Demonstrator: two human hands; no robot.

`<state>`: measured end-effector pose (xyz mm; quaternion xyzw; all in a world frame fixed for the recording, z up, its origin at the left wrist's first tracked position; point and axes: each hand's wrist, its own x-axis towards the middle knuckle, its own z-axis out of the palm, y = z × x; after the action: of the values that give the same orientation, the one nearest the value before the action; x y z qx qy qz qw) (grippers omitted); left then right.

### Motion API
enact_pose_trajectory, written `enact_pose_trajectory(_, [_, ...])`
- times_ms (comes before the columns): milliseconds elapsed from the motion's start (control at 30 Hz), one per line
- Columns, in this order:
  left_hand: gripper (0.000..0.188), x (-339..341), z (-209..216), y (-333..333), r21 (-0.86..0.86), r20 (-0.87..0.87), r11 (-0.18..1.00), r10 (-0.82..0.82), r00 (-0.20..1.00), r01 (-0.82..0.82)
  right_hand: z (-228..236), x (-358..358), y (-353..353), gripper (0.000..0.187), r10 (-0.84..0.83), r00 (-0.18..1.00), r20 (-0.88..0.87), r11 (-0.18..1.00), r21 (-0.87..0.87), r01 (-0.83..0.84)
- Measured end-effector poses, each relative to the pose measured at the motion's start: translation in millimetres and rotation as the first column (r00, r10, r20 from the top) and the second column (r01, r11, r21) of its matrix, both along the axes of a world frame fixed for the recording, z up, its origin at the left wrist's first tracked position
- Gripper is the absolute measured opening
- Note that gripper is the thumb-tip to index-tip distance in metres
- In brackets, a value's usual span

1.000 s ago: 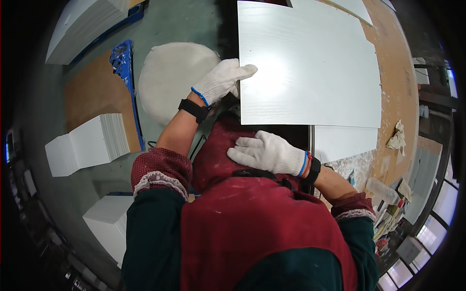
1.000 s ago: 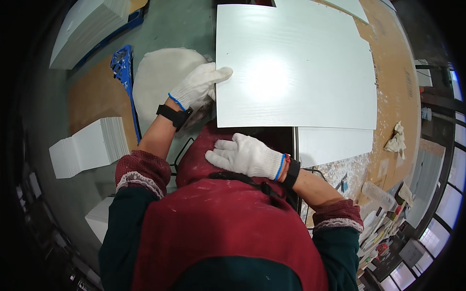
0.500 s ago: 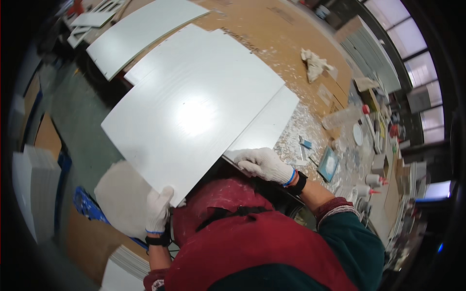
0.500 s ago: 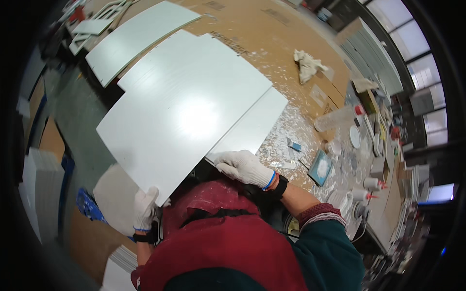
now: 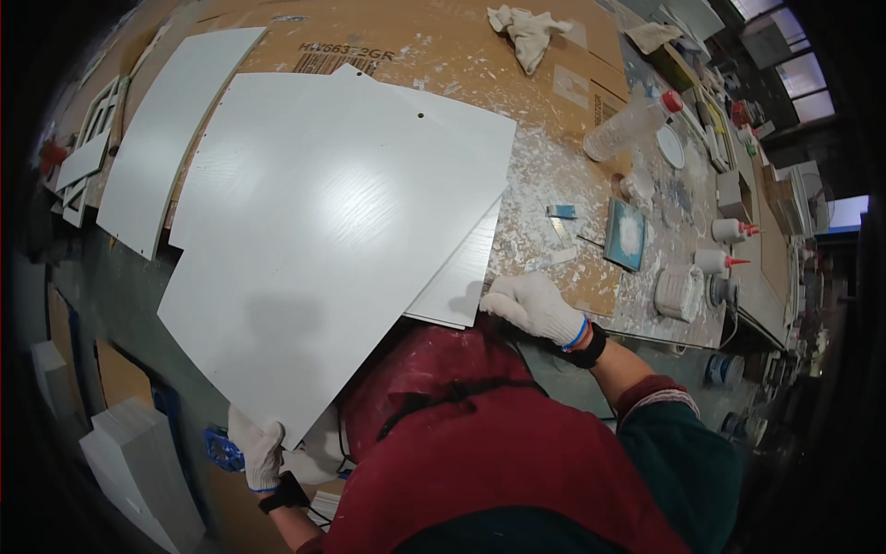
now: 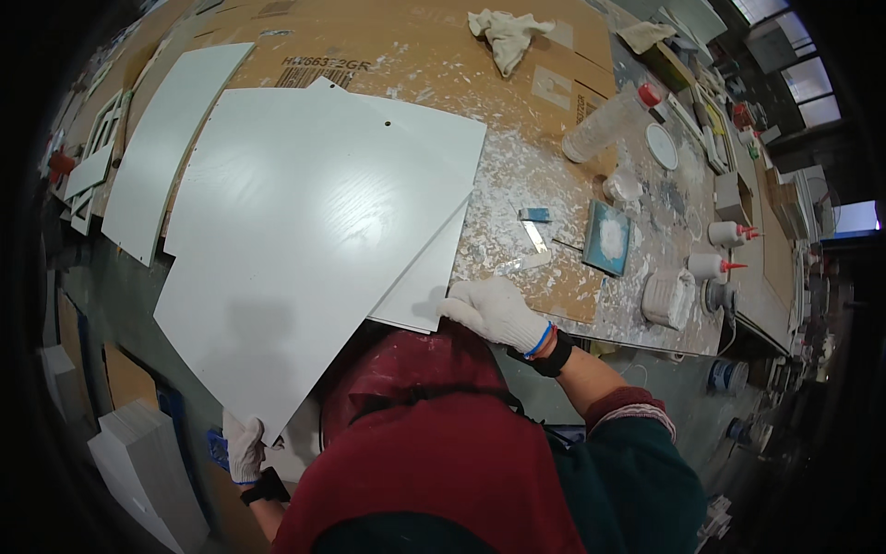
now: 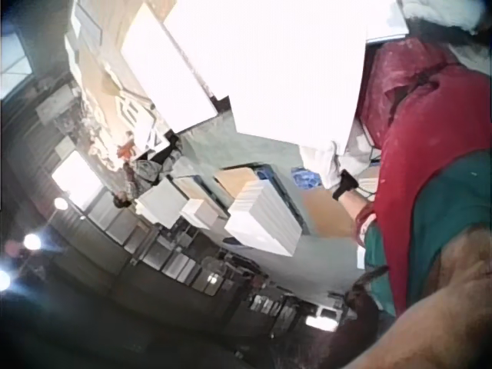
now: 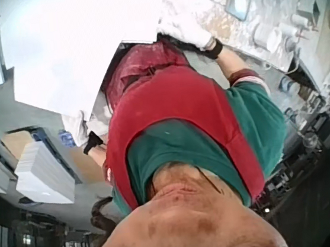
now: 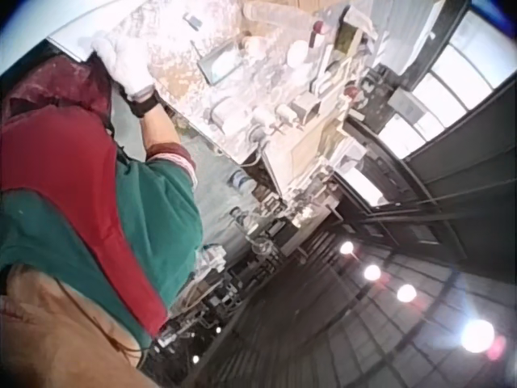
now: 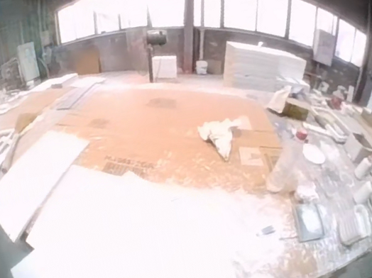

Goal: The recorder is scraping and cleaning the edges of white furniture panels in a workshop.

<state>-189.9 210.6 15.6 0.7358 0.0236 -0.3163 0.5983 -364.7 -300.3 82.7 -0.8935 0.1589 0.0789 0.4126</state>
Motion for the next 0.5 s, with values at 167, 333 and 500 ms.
enact_pose_trajectory(167, [0.053,32.6,14.5,1.8,0.059,-0.091,0.996,-0.064,0.994,0.069,-13.0,-14.6,-9.4,0.035,-0.529,0.849,-0.023,0.84,0.131,0.527])
enact_pose_trajectory(333, [0.043,49.7,26.7,-13.2,0.128,0.062,0.991,0.023,0.998,-0.031,-16.5,-0.6,-32.3,0.036,-0.679,0.733,0.044,0.73,0.148,0.667])
enact_pose_trajectory(500, [0.04,73.6,31.6,-18.2,0.318,0.047,0.943,0.085,0.995,-0.095,-25.4,38.0,-44.4,0.035,-0.611,0.773,0.169,0.781,-0.028,0.624])
